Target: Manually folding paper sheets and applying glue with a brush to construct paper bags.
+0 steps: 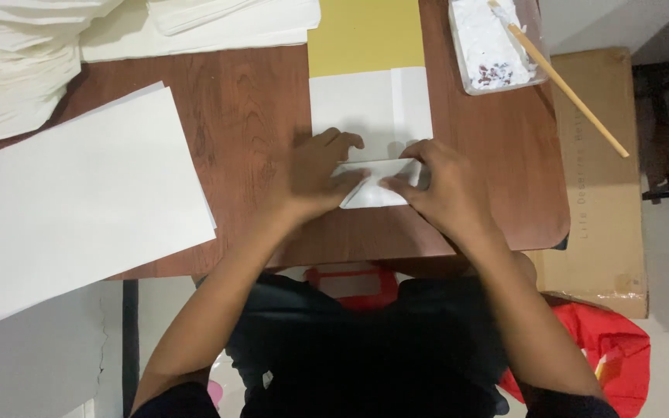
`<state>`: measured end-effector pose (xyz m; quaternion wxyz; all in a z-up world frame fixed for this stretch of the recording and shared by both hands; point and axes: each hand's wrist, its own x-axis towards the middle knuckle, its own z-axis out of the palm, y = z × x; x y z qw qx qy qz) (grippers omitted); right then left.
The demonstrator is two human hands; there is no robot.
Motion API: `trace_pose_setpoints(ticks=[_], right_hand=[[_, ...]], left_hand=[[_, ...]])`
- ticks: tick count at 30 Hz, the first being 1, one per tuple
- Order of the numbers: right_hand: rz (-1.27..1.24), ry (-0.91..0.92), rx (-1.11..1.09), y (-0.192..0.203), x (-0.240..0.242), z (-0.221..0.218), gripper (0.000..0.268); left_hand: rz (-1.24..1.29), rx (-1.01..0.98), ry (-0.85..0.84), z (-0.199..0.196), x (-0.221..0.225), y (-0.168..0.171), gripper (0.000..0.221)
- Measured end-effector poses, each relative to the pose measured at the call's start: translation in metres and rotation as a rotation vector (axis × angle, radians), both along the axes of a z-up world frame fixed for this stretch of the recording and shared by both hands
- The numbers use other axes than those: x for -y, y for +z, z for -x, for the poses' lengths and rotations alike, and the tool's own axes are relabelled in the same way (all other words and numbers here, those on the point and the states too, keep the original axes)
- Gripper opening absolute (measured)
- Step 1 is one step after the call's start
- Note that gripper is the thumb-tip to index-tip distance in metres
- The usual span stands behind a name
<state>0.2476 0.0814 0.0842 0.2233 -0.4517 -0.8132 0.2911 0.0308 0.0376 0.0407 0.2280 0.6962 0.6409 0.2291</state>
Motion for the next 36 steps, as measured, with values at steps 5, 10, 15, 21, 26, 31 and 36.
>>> trace_pose_setpoints(ticks=[5,10,15,21,26,31,36], right_hand=[[0.035,0.044,0.048,0.014,-0.007,0.005,0.039],[0.053,0.072,0.041,0.009,-0.011,0.01,0.038],[0.042,0.041,0.108,0.014,-0.012,0.013,0.038],[0.029,0.262,0.154,0.012,-0.027,-0.004,0.048],[0.159,0.284,0.163,0.02,-0.032,-0.008,0.059],[0.166,0.337,0.122,0.014,-0.04,-0.013,0.058],[0.241,0.382,0.106,0.015,-0.044,-0.013,0.059]], left_hand=[[0.07,-0.084,-0.073,-0.001,-0.006,0.013,0.032],[0.077,0.046,-0.094,0.008,-0.023,0.002,0.03],[0.059,0.067,-0.152,0.01,-0.033,0.011,0.035],[0.111,-0.019,-0.177,0.012,-0.037,0.005,0.04],[0.12,0.006,-0.25,0.017,-0.037,0.001,0.041],[0.236,0.012,-0.295,0.021,-0.025,0.04,0.059],[0.27,-0.062,-0.29,0.022,-0.026,0.033,0.064]])
